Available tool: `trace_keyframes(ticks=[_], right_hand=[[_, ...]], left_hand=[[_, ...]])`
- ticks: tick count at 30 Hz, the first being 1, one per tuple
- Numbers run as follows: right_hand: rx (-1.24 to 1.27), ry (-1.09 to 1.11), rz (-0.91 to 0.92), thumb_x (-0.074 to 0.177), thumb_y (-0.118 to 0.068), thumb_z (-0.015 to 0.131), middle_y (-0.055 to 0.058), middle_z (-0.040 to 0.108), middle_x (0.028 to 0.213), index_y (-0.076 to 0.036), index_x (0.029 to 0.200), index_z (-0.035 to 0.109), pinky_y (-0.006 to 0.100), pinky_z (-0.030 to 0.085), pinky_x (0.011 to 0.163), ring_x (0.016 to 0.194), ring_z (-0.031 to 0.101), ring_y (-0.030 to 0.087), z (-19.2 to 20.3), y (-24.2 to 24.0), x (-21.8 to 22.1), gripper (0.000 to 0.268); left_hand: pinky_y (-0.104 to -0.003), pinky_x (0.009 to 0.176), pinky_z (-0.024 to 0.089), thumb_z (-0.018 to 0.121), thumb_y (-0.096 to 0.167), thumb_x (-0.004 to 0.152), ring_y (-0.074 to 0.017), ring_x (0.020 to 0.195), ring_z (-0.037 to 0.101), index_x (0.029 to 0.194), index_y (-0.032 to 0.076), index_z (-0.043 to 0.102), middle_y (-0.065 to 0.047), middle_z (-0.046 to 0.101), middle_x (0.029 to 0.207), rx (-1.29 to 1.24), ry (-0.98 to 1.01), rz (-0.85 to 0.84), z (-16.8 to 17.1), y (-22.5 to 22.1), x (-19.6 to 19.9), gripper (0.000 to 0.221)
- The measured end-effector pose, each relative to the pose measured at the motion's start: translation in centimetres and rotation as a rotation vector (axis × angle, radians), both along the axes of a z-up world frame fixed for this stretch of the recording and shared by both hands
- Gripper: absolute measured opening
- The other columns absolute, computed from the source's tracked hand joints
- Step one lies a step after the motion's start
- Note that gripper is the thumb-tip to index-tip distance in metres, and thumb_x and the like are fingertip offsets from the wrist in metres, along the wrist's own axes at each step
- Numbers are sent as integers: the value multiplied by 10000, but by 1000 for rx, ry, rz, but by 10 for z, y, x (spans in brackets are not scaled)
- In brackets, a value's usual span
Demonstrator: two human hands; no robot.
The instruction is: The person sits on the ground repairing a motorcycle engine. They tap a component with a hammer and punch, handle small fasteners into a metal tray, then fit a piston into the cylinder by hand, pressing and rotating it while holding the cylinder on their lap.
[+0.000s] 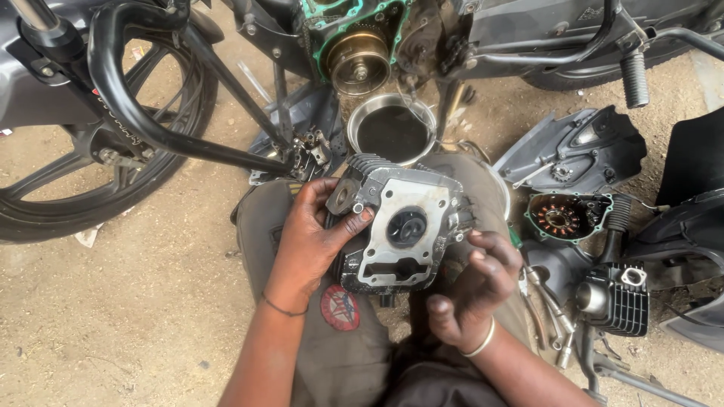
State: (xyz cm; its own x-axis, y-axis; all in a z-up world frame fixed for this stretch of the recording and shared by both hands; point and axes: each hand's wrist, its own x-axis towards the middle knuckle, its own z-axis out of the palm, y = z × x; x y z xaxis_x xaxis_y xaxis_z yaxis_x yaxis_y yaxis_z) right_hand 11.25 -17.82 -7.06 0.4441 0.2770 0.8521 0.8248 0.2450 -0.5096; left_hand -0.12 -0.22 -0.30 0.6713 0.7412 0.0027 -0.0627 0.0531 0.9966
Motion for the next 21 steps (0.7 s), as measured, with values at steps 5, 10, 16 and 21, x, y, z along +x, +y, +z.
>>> trace_keyframes(ticks=[5, 10, 16, 21], right_hand=[[-461, -148, -165, 867, -569, 662, 183, 421, 1300, -79, 1268, 636, 496, 336, 1071, 1240, 405, 344, 29, 1, -10, 635], [-311, 50, -61, 967, -541, 609, 162, 393, 1269, -26, 1340, 579, 431, 386, 1106, 1209, 435, 286, 4, -2, -3, 637], [-166, 80, -22, 1022, -491, 592, 143, 402, 1284, -32, 1396, 479, 387, 409, 1070, 1186, 474, 265, -7, -4, -3, 602], [-8, 73, 52, 1047, -452, 621, 126, 387, 1318, -46, 1415, 411, 366, 404, 1067, 1224, 464, 245, -6, 1, -2, 587]], left_hand=[[-287, 893, 593, 857, 142, 779, -163, 1050, 679, 1259, -6, 544, -133, 683, 1173, 54, 84, 9, -2, 2, 0, 592], [-285, 858, 589, 855, 126, 769, -160, 1016, 689, 1268, -11, 542, -137, 706, 1125, 21, 81, 16, -2, 2, 0, 606], [-274, 821, 613, 845, 77, 757, -158, 973, 716, 1250, -30, 545, -134, 738, 1089, -30, 56, 12, 7, 1, 1, 587], [-275, 841, 615, 850, 86, 756, -165, 1004, 711, 1252, -21, 540, -132, 725, 1118, -34, 49, 15, 5, 0, 2, 595]])
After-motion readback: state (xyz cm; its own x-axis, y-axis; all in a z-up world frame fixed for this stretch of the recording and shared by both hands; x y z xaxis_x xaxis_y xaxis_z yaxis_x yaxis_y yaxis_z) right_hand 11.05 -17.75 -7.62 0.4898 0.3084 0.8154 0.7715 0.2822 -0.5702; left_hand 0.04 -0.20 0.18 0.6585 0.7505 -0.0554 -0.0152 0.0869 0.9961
